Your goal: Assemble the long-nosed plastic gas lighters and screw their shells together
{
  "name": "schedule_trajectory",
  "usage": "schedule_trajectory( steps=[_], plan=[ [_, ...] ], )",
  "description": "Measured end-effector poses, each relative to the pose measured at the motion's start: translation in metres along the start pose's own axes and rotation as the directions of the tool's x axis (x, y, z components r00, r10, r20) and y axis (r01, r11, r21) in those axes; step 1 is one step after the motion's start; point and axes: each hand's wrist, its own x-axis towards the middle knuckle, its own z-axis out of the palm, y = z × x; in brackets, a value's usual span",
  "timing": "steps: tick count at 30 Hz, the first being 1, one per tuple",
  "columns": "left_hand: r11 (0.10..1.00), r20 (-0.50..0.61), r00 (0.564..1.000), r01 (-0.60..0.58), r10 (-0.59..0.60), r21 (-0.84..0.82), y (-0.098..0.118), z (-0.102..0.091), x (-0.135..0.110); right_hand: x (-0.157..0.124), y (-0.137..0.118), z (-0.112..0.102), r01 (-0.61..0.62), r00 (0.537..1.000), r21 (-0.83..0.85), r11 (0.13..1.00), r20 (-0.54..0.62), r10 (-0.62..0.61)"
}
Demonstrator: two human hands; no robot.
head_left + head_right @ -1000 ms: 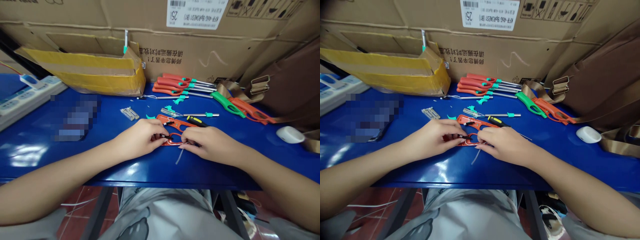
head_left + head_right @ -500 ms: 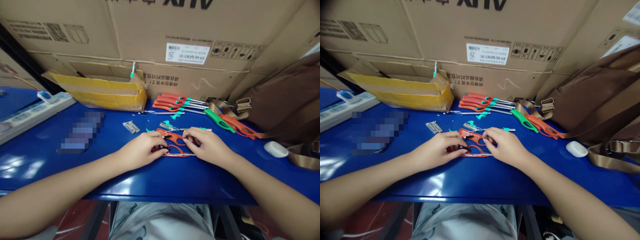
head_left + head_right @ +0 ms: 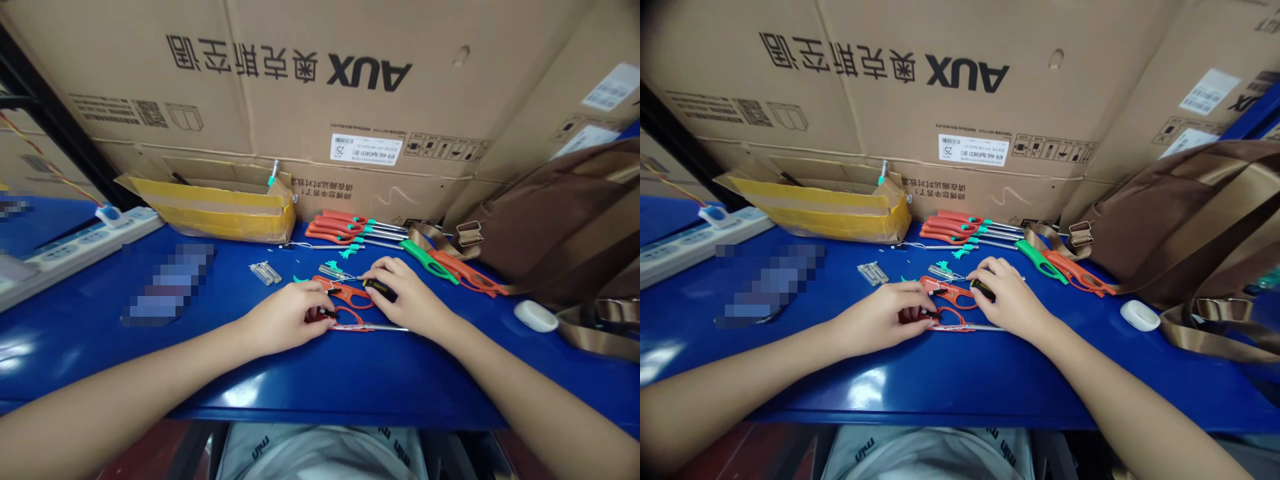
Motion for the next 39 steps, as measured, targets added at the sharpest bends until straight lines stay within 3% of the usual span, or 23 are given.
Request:
schedule_trajectory(
  steps=[7, 16, 23, 28, 31, 34, 39],
  plan=[
    [1.000, -0.024, 1.000, 0.017, -0.017, -0.006, 0.002, 0.002, -0.002, 0.009, 0.000, 0.014, -0.073, 0.994, 0.045, 0.996, -0.081, 0.076],
    [1.000, -0.033, 0.999, 0.027, -0.027, -0.007, 0.001, 0.004, -0.004, 0.056, 0.011, 0.033, -0.169, 0.985, 0.081, 0.982, 0.028, 0.167],
    [0.999, -0.026, 0.999, 0.031, -0.032, -0.024, 0.001, 0.003, -0.004, 0.078, 0.013, 0.031, -0.206, 0.972, 0.108, 0.973, 0.142, 0.190],
    [0.999, -0.047, 0.998, 0.033, -0.034, -0.028, -0.001, 0.003, -0.003, 0.065, -0.001, 0.013, -0.060, 0.997, 0.064, 0.996, 0.054, 0.057],
    [1.000, -0.068, 0.998, 0.015, -0.015, -0.007, -0.002, 0.001, -0.002, 0.043, -0.013, -0.004, 0.083, 0.988, 0.043, 0.996, 0.128, -0.088],
    [1.000, -0.073, 0.997, 0.016, -0.016, 0.009, -0.003, -0.001, 0.000, 0.018, -0.020, -0.019, 0.295, 0.934, -0.133, 0.946, 0.247, -0.257],
    [0.999, -0.040, 0.999, 0.016, -0.015, 0.028, -0.004, -0.002, 0.002, -0.003, -0.022, -0.021, 0.328, 0.896, -0.105, 0.939, 0.348, -0.275]
  ],
)
